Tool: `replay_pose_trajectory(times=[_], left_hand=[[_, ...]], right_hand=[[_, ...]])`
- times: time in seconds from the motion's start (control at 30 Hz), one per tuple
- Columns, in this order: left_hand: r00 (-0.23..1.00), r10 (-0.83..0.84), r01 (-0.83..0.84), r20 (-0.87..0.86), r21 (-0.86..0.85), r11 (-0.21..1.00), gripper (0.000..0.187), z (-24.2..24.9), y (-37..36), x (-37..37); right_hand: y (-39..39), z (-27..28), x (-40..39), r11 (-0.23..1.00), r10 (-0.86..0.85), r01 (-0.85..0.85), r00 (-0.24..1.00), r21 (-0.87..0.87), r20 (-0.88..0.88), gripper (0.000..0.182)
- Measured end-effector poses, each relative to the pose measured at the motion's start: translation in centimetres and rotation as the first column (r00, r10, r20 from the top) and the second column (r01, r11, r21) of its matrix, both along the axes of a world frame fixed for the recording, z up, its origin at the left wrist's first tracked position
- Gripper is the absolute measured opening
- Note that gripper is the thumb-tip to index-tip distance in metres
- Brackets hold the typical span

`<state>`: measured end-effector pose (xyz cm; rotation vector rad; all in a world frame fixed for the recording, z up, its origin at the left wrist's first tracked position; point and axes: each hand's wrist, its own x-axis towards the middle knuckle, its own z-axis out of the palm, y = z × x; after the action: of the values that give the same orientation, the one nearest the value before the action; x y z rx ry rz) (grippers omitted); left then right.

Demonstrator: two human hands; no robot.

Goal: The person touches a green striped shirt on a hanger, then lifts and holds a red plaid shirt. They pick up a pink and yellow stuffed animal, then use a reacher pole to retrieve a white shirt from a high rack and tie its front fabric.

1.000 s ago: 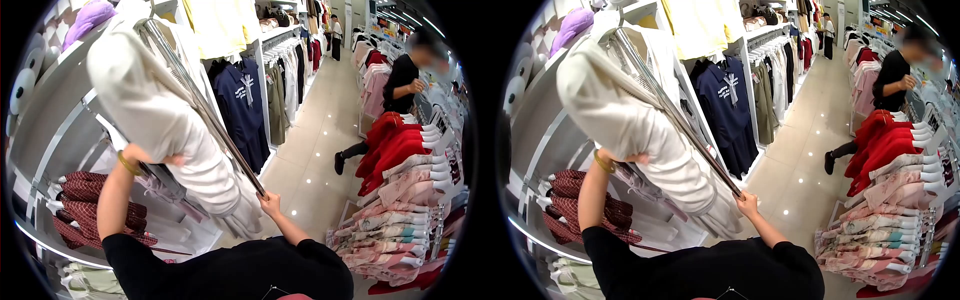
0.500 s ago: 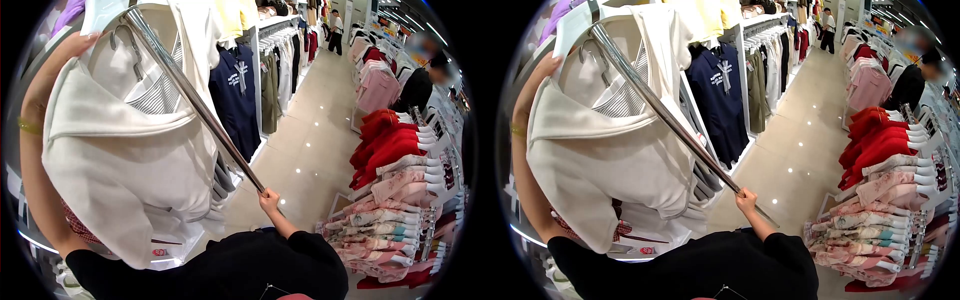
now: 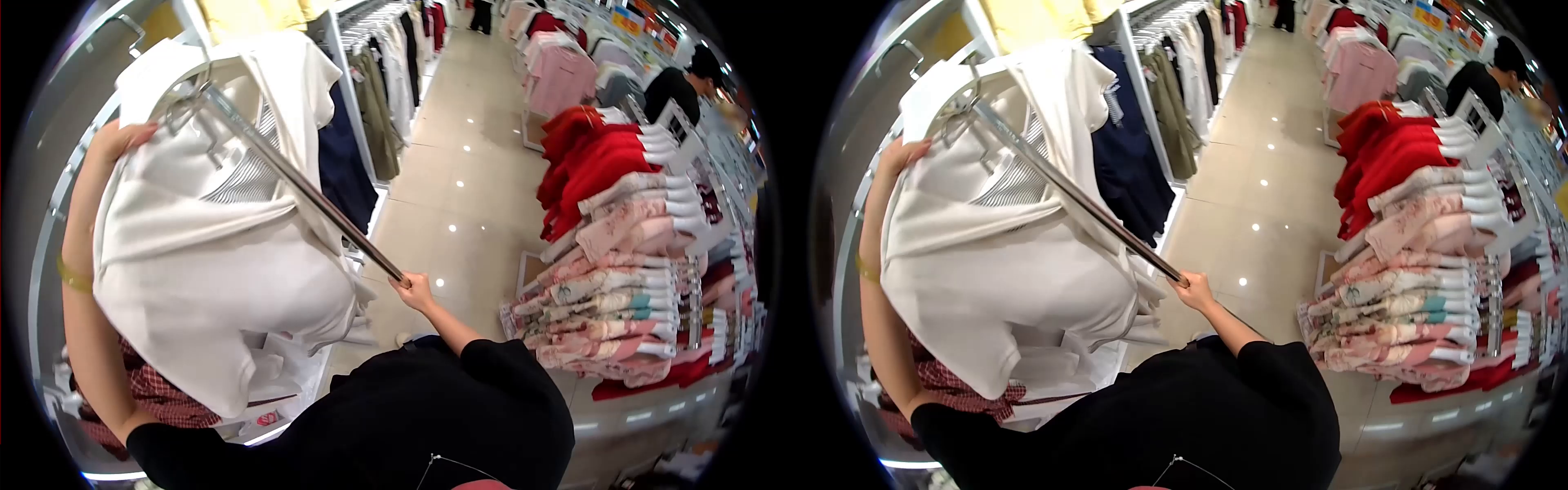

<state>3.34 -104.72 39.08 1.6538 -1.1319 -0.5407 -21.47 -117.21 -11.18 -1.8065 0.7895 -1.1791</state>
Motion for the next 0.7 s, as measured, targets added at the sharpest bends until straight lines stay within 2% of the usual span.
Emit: replay_pose_trajectory(times=[0.07, 0.13, 0.17, 0.23, 0.27, 0.43, 0.57, 0.6, 0.63, 0.7], left_hand=[[0.998, -0.041, 0.039, 0.049, 0.036, 0.999, 0.026, -0.7, -0.7, -0.4], [0.964, 0.007, -0.03, -0.266, -0.082, 0.996, 0.033, -1.0, -0.5, -2.7], [0.962, -0.02, 0.001, -0.271, -0.073, 0.997, 0.033, -1.0, -0.5, -2.8], [0.996, 0.06, -0.063, -0.065, -0.056, 0.996, 0.049, -1.0, -0.9, -2.4], [0.998, 0.053, -0.056, -0.046, -0.063, 0.996, 0.049, -1.1, -1.2, -2.0], [0.984, 0.026, -0.043, -0.178, -0.095, 0.995, 0.049, -1.8, -1.6, -3.1], [0.936, 0.057, -0.109, -0.348, -0.131, 0.985, 0.049, -1.8, -1.4, -5.4], [0.918, 0.056, -0.118, -0.393, -0.135, 0.984, 0.045, -1.7, -1.3, -5.3], [0.918, 0.076, -0.14, -0.39, -0.139, 0.98, 0.045, -1.7, -1.3, -4.0], [0.997, -0.053, 0.045, -0.053, -0.148, 0.988, 0.039, -1.9, -1.3, -0.7]], right_hand=[[0.1, -0.9, -0.9, 0.999, 0.022, -0.022, 1.0, -0.024, 0.004, 0.04], [0.3, -1.6, -1.8, 1.0, -0.007, 0.006, 1.0, -0.006, -0.012, 0.04], [0.2, -1.9, -2.2, 1.0, -0.007, 0.007, 1.0, -0.001, -0.02, 0.039], [0.2, -2.4, -2.9, 0.999, -0.039, 0.039, 0.999, -0.006, -0.024, 0.039], [0.0, -2.5, -3.2, 0.999, -0.038, 0.038, 0.999, -0.023, -0.022, 0.038], [0.4, -2.1, -4.9, 0.997, -0.082, 0.082, 0.996, -0.011, -0.038, 0.038], [0.2, -2.2, -5.9, 0.995, -0.102, 0.1, 0.993, -0.03, -0.061, 0.039], [0.2, -2.0, -6.2, 0.995, -0.098, 0.097, 0.991, -0.014, -0.094, 0.032], [0.3, -2.1, -6.2, 0.997, -0.076, 0.074, 0.993, -0.018, -0.09, 0.032], [0.3, -2.3, -6.0, 0.995, -0.097, 0.095, 0.992, -0.021, -0.087, 0.034]])
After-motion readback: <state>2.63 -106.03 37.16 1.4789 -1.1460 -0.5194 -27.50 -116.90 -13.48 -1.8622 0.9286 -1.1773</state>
